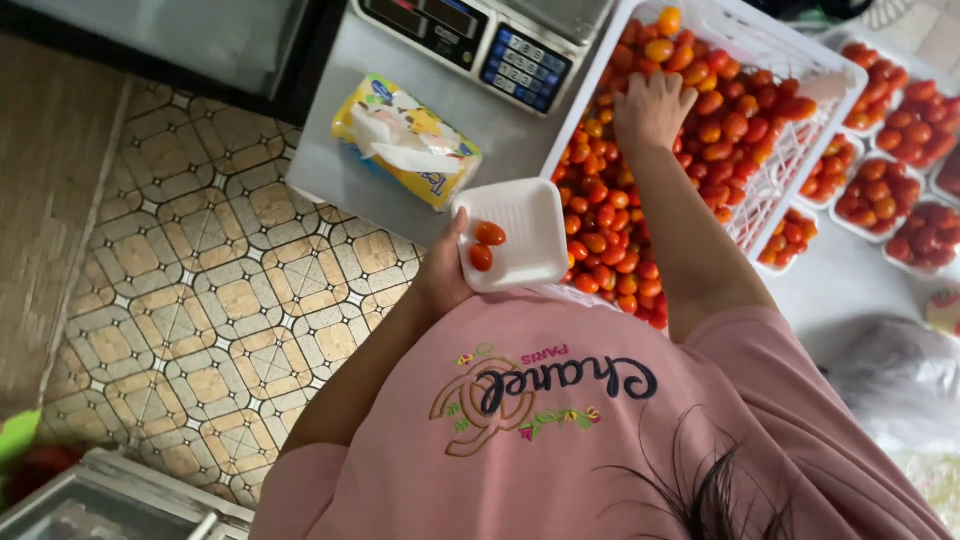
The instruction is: Sorting cherry tomatoes from bulk crates into small trays, weighing them on a digital scale, and organizing the filled containers.
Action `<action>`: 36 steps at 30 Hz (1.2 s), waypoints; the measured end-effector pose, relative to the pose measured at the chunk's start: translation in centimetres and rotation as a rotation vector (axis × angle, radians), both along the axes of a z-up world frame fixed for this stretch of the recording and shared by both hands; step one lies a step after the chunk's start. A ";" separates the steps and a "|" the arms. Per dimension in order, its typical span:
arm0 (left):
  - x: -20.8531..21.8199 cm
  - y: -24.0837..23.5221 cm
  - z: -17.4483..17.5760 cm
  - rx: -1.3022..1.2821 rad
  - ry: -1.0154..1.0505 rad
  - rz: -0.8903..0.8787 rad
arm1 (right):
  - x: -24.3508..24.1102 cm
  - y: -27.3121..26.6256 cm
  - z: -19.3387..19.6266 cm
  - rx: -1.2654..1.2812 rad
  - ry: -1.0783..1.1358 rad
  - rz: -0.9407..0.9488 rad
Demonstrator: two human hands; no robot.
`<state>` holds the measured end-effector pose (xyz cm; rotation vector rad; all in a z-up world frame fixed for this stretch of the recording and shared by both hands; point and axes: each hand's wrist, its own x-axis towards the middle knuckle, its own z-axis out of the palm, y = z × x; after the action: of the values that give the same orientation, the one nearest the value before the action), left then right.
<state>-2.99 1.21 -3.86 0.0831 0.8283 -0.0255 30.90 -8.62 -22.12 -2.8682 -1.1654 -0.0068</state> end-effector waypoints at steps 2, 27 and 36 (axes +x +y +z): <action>-0.2 -0.1 0.0 -0.008 0.007 0.013 | 0.5 1.6 -0.2 -0.017 -0.066 -0.012; 5.7 -0.4 2.5 0.030 -0.134 -0.242 | -9.4 -10.5 20.1 1.200 1.390 0.112; 6.2 -1.9 5.7 0.106 -0.061 -0.114 | -16.7 -9.0 21.8 0.633 0.453 0.442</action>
<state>3.16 -0.72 1.87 0.2299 0.7632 -0.0865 14.24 -17.63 -0.35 -1.9041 -1.3529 0.2313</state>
